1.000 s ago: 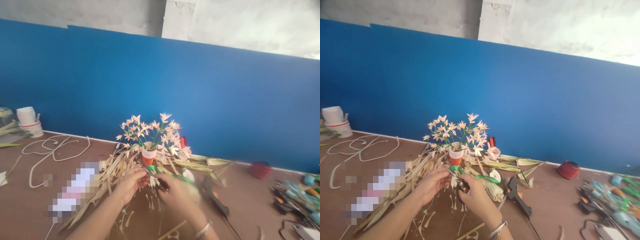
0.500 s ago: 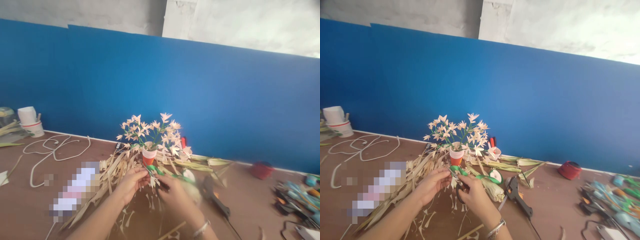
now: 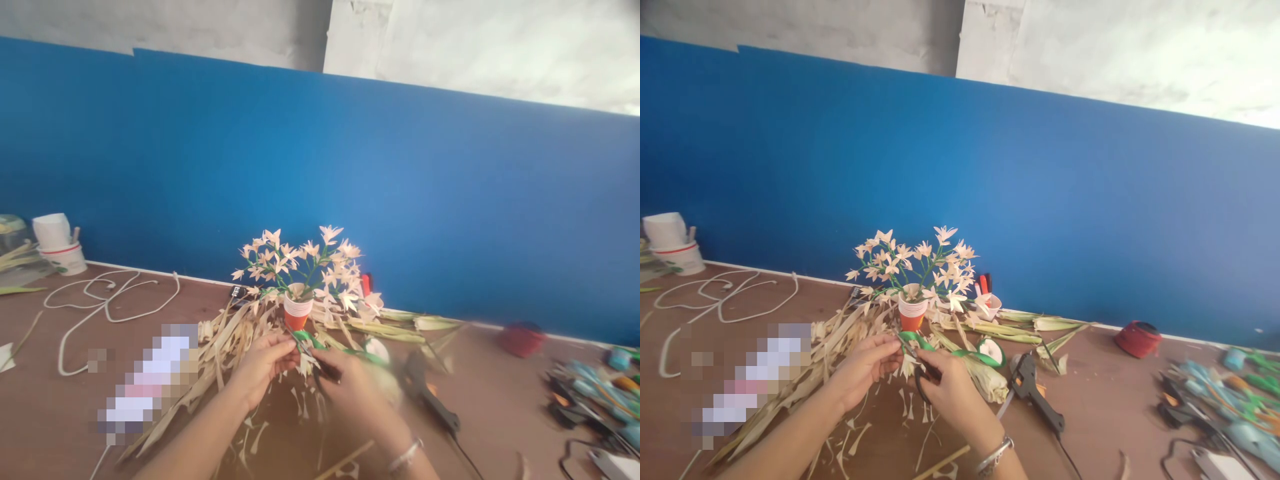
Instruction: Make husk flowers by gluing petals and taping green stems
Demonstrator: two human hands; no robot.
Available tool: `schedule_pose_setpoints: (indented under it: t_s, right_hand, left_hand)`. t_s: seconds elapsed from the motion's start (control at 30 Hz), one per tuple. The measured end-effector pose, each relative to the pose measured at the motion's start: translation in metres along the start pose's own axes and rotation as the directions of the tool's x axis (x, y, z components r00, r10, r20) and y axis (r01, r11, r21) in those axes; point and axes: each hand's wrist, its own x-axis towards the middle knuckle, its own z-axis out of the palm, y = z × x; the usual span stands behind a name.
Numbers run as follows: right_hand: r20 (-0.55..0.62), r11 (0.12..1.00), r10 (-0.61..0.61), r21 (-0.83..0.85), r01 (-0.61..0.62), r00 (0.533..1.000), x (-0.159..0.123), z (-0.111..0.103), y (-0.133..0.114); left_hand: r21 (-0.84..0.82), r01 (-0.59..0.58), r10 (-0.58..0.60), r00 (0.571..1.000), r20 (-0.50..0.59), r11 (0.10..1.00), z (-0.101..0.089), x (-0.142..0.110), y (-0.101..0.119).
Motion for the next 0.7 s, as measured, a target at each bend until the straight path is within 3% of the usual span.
schedule_pose_setpoints:
  t_s: [0.47, 0.7]
  right_hand:
    - [0.037, 0.998, 0.035, 0.05, -0.037, 0.999, 0.0004, 0.0017, 0.0037]
    - [-0.007, 0.988, 0.063, -0.142, -0.063, 0.998, -0.0019, -0.0006, 0.0036]
  left_hand:
    - [0.036, 0.019, -0.019, 1.0, -0.015, 0.999, 0.0021, -0.0029, 0.0009]
    - [0.001, 0.013, -0.013, 1.0, -0.005, 1.0, 0.0038, -0.0057, 0.0035]
